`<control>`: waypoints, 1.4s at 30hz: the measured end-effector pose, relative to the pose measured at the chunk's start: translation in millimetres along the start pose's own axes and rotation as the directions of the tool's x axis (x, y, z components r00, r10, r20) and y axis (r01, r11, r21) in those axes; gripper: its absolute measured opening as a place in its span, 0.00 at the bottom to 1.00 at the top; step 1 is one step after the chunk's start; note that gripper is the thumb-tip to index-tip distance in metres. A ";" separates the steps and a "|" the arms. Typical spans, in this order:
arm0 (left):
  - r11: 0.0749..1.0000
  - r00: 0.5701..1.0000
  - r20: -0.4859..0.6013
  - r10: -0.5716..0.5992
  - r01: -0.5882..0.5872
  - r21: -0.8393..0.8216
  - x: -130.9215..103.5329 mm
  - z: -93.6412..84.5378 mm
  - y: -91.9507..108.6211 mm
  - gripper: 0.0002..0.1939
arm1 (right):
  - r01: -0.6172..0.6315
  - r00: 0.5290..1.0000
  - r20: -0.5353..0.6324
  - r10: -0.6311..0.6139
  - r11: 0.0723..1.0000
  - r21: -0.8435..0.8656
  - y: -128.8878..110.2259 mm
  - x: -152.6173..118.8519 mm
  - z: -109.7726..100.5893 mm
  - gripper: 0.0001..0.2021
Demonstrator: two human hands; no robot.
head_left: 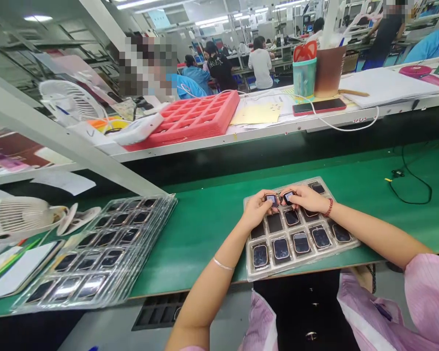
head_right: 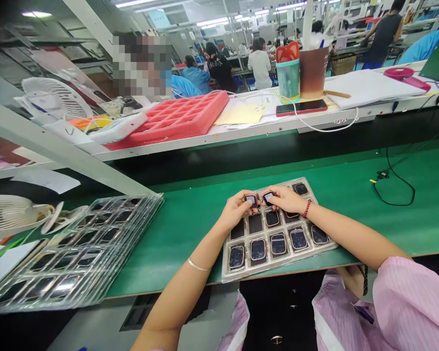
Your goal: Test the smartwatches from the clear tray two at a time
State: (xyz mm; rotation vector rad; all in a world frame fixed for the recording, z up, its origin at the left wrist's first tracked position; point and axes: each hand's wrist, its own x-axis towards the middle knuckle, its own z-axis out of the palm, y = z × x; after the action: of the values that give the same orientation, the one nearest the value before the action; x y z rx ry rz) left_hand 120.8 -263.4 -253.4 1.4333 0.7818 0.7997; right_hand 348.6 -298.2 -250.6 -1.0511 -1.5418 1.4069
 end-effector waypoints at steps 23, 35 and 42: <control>0.995 0.996 0.010 0.092 -0.092 -0.025 -1.8 4.0 -4.2 0.21 | 0.156 0.987 0.043 -0.152 0.982 -0.107 -4.0 -3.6 0.1 0.18; 0.998 0.995 -0.082 0.052 -0.048 0.050 3.1 5.7 1.5 0.18 | 0.025 0.999 0.022 -0.026 0.998 0.050 0.5 1.2 -4.9 0.13; 0.980 0.986 -0.017 0.163 -0.160 0.116 -0.3 6.7 10.0 0.14 | 0.043 0.999 -0.029 -0.044 0.999 -0.031 0.9 7.2 5.9 0.07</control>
State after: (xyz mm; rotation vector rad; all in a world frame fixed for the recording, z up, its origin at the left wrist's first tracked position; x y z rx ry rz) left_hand 126.4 -267.4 -243.4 1.6074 0.7480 0.9117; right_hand 340.6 -293.5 -251.9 -1.0454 -1.5596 1.3366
